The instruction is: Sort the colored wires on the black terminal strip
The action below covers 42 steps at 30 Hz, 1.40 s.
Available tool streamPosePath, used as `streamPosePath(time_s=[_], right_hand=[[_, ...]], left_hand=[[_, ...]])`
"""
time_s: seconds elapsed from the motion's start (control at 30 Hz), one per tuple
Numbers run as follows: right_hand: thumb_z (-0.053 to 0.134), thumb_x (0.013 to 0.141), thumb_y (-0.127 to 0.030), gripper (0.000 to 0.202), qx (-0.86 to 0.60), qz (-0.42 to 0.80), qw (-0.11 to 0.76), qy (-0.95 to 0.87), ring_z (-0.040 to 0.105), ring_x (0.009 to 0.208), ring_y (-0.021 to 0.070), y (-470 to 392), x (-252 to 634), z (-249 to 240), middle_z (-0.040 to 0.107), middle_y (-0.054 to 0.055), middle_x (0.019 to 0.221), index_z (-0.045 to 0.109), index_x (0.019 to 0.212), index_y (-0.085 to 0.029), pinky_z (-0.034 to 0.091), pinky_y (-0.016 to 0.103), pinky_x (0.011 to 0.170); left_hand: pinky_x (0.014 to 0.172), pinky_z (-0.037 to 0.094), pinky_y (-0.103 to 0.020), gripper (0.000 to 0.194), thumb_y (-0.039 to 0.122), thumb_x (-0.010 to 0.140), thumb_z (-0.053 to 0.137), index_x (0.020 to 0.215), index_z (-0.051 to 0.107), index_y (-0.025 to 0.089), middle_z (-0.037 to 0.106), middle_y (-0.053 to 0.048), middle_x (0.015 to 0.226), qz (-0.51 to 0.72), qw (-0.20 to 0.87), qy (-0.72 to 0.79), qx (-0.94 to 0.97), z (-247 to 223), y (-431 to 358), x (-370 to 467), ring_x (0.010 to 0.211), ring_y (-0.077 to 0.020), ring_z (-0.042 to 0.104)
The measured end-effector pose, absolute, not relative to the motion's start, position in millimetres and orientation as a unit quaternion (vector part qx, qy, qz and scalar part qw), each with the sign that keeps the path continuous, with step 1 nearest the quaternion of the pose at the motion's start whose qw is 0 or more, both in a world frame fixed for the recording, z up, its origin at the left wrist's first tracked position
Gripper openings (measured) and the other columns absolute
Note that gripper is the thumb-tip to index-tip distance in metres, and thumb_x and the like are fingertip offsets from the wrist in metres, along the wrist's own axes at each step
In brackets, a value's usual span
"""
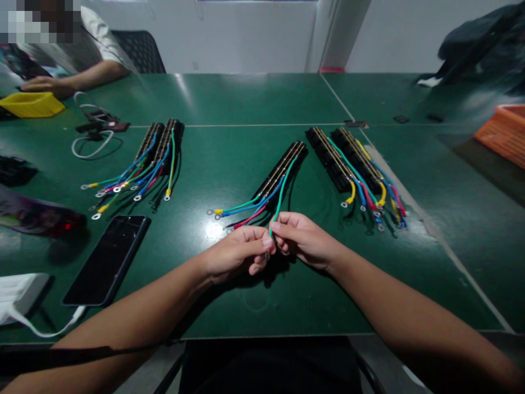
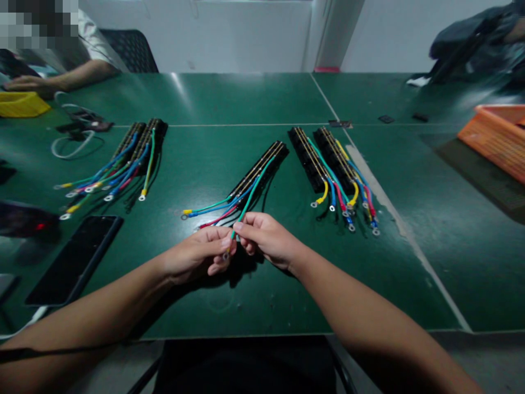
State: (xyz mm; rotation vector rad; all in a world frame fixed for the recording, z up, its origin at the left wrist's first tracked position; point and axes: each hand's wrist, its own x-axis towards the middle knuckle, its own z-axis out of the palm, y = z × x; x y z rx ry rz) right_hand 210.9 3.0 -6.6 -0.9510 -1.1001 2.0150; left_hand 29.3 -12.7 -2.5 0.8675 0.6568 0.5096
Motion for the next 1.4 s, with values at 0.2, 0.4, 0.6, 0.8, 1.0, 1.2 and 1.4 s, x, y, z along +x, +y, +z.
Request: streamPosePath(time_s=[0.2, 0.4, 0.6, 0.8, 1.0, 1.2, 1.4], right_hand=[[0.077, 0.077, -0.040, 0.034, -0.363, 0.774, 0.329, -0.400, 0.044, 0.048, 0.0051, 2.1, 210.2, -5.2, 0.053, -0.005, 0.055, 0.054, 0.074, -0.015, 0.033, 0.017, 0.046], [0.076, 0.079, -0.039, 0.033, -0.362, 0.773, 0.332, -0.403, 0.044, 0.048, 0.0049, 1.9, 209.8, -4.2, 0.054, -0.004, 0.057, 0.055, 0.075, -0.014, 0.033, 0.016, 0.046], [0.077, 0.078, -0.039, 0.033, -0.359, 0.776, 0.335, -0.395, 0.044, 0.048, 0.0043, 2.5, 209.2, -4.8, 0.054, -0.005, 0.057, 0.055, 0.078, -0.014, 0.034, 0.016, 0.046], [0.074, 0.081, -0.041, 0.033, -0.357, 0.770, 0.330, -0.413, 0.046, 0.050, 0.0046, 4.1, 208.4, -7.6, 0.057, -0.002, 0.061, 0.055, 0.079, -0.014, 0.035, 0.016, 0.047], [0.076, 0.079, -0.039, 0.032, -0.357, 0.773, 0.337, -0.402, 0.046, 0.049, 0.0048, 3.8, 207.9, -6.9, 0.057, -0.003, 0.061, 0.057, 0.082, -0.014, 0.035, 0.016, 0.046], [0.077, 0.077, -0.038, 0.031, -0.348, 0.782, 0.343, -0.387, 0.046, 0.048, 0.0039, 3.8, 209.1, -4.3, 0.055, -0.004, 0.061, 0.061, 0.086, -0.014, 0.035, 0.015, 0.045], [0.080, 0.074, -0.039, 0.034, -0.367, 0.772, 0.346, -0.387, 0.046, 0.045, 0.0031, 4.5, 209.7, -3.3, 0.055, -0.005, 0.057, 0.059, 0.080, -0.013, 0.036, 0.014, 0.044]], left_hand=[[0.041, 0.026, -0.015, 0.032, 0.042, 0.085, 0.068, 0.084, 0.057, 0.012, 0.048, 0.006, 0.057, 0.234, 0.816, 0.306, 0.430, -3.0, -12.4, 29.7, 0.041, -0.0021, 0.039], [0.042, 0.029, -0.016, 0.031, 0.041, 0.085, 0.068, 0.082, 0.057, 0.012, 0.050, 0.005, 0.057, 0.240, 0.810, 0.308, 0.437, -2.9, -11.9, 29.9, 0.043, -0.0032, 0.043], [0.040, 0.024, -0.015, 0.034, 0.044, 0.084, 0.068, 0.081, 0.055, 0.012, 0.048, 0.006, 0.057, 0.241, 0.802, 0.313, 0.447, -2.1, -12.2, 31.1, 0.041, -0.0018, 0.037], [0.042, 0.029, -0.015, 0.037, 0.045, 0.081, 0.071, 0.082, 0.057, 0.012, 0.051, 0.005, 0.057, 0.228, 0.801, 0.330, 0.445, -1.6, -10.9, 32.2, 0.042, -0.0031, 0.043], [0.041, 0.027, -0.014, 0.037, 0.046, 0.081, 0.071, 0.082, 0.057, 0.012, 0.049, 0.006, 0.055, 0.228, 0.802, 0.323, 0.448, -2.1, -10.3, 31.8, 0.041, -0.0023, 0.040], [0.042, 0.029, -0.015, 0.037, 0.046, 0.081, 0.071, 0.080, 0.056, 0.012, 0.050, 0.006, 0.055, 0.239, 0.790, 0.331, 0.458, -1.4, -11.6, 33.1, 0.041, -0.0029, 0.043], [0.045, 0.031, -0.015, 0.039, 0.050, 0.087, 0.063, 0.078, 0.055, 0.013, 0.057, 0.003, 0.052, 0.221, 0.767, 0.340, 0.497, -5.0, -13.2, 31.3, 0.043, -0.0046, 0.049]])
